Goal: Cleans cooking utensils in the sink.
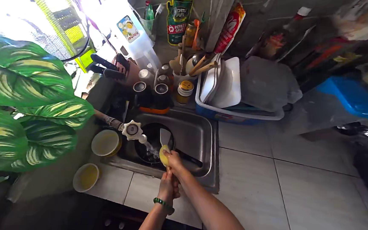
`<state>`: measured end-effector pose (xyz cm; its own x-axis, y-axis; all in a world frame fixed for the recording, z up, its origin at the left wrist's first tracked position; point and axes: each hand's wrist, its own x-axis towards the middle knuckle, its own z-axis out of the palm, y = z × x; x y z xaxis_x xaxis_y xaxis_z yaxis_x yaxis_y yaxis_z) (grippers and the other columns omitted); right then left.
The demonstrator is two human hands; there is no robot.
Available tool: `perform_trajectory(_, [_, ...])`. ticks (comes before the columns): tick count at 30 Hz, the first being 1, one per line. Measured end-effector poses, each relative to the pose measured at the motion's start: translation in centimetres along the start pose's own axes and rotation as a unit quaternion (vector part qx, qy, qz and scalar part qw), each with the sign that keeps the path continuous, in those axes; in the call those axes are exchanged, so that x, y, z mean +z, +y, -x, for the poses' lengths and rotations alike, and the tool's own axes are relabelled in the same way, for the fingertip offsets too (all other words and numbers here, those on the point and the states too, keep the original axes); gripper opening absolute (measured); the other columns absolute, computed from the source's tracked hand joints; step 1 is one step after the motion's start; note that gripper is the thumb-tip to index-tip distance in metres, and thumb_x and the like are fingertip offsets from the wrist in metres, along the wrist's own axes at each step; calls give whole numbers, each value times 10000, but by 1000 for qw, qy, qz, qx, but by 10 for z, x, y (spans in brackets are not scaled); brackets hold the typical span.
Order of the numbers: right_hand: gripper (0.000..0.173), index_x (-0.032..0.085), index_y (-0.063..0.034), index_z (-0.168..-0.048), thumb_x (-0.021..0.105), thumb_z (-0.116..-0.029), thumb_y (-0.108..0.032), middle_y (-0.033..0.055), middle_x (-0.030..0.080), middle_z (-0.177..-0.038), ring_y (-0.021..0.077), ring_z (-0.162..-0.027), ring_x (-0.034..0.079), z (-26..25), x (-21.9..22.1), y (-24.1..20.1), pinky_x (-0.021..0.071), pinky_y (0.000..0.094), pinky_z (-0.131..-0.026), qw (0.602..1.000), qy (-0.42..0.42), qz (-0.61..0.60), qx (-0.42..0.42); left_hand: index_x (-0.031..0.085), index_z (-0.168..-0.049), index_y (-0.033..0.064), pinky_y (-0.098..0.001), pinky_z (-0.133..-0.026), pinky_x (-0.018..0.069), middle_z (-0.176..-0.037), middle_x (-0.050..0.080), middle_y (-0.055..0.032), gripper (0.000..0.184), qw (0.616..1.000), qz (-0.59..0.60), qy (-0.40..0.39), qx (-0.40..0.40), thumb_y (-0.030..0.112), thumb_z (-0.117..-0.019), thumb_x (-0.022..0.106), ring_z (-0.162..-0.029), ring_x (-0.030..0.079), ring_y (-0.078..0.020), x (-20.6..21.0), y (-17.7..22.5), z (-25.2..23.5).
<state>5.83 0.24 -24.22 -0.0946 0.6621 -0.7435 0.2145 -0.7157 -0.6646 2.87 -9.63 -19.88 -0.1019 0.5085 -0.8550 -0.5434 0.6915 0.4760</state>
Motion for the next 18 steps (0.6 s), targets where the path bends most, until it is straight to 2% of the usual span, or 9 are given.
perform_trajectory(2, [414,573,70,-1279,610,-1046,-271,244,625,-1172,302,-1026,624,-5,1,-3,515,458,-906,997,24,-75,9,456,-1050,64,-201,-372,315,-534,357,31,354,1000,9,-25,0,348,-1140,264,-387,341,-66,-4,-1,14])
perform_trajectory(5, [446,561,88,-1318,651,-1019,-229,283,630,-1240,353,-1141,630,-18,-3,-9,499,498,-1002,993,84,-66,-51,450,-984,88,-167,-346,268,-507,333,60,376,997,37,-70,-26,364,-1138,246,-360,306,-29,-8,1,38])
perform_trajectory(7, [451,590,98,-1306,640,-1024,-250,294,643,-1257,381,-1201,623,-20,-7,-14,469,513,-1062,986,113,22,-124,450,-957,102,-157,-334,254,-497,328,67,396,994,57,-80,-47,386,-1134,239,-346,293,-18,-11,6,49])
perform_trajectory(9, [442,599,106,-1299,614,-1035,-248,299,649,-1253,398,-1216,620,-21,-14,-21,459,518,-1080,971,132,101,-174,454,-931,110,-149,-331,252,-492,336,70,414,992,59,-90,-66,400,-1132,237,-341,294,-11,-18,8,57])
perform_trajectory(11, [423,590,114,-1318,601,-1034,-200,315,623,-1303,414,-1266,590,-28,-25,-28,435,516,-1111,965,143,135,-175,450,-913,114,-148,-334,260,-492,342,68,421,991,30,-101,-83,400,-1132,233,-343,299,-9,-31,2,66])
perform_trajectory(14, [400,578,126,-1323,584,-1033,-150,328,596,-1338,423,-1301,558,-51,-52,-35,416,518,-1127,962,172,127,-169,456,-959,102,-149,-347,287,-515,359,59,393,989,-27,-120,-85,367,-1138,227,-359,318,-15,-52,-16,74])
perform_trajectory(16, [383,591,134,-1291,609,-1016,-131,329,635,-1263,428,-1226,611,-51,-61,-38,457,524,-1085,946,193,145,-215,466,-980,90,-155,-351,297,-524,357,56,378,990,-46,-109,-81,350,-1139,242,-364,319,-20,-66,-24,72])
perform_trajectory(18, [361,627,129,-1231,645,-985,-135,303,673,-1186,405,-1136,662,-31,-54,-30,505,517,-1028,922,157,208,-285,469,-984,85,-160,-349,291,-526,352,54,371,992,-55,-87,-75,348,-1138,258,-364,312,-25,-77,-26,65])
